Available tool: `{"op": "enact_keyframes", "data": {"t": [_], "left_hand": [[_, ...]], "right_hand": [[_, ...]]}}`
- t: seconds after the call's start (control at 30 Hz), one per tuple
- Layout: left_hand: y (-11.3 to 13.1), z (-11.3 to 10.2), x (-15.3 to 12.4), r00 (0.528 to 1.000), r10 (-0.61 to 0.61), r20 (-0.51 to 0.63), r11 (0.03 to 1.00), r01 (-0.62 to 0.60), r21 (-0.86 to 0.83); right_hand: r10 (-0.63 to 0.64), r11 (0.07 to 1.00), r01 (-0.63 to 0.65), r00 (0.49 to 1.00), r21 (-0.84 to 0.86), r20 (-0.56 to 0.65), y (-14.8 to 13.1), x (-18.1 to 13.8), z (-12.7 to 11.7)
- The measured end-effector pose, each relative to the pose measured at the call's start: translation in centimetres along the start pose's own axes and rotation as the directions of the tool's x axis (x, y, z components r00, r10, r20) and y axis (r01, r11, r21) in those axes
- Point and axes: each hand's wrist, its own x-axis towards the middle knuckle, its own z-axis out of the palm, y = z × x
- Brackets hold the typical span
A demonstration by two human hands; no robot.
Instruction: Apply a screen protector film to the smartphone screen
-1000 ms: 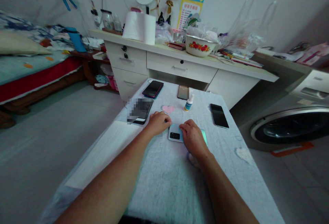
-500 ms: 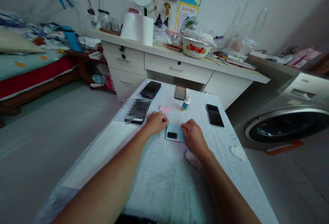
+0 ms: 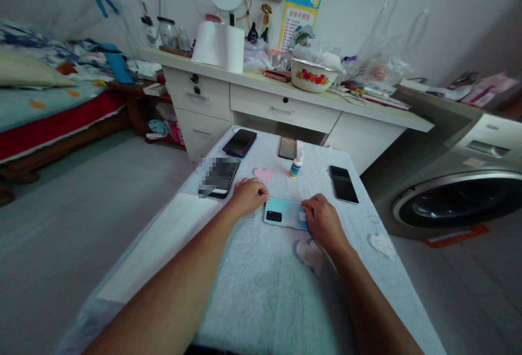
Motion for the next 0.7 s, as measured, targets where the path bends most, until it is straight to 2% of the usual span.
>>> {"op": "enact_keyframes", "data": {"t": [0.37,0.7], "left_hand": [[-0.1,0.0,0.0,1.000,0.000,-0.008,1.000,0.000,-0.005],[0.2,-0.2,-0.1,1.000,-0.007,-0.001,1.000,0.007,0.002]], "right_hand": [[0.061,0.997,-0.059,0.997,0.040,-0.055,2.0,-0.6,-0.3],[0.046,0.998,-0.043,0.996,0.044,-0.075,1.0,-0.5,0.4]]}}
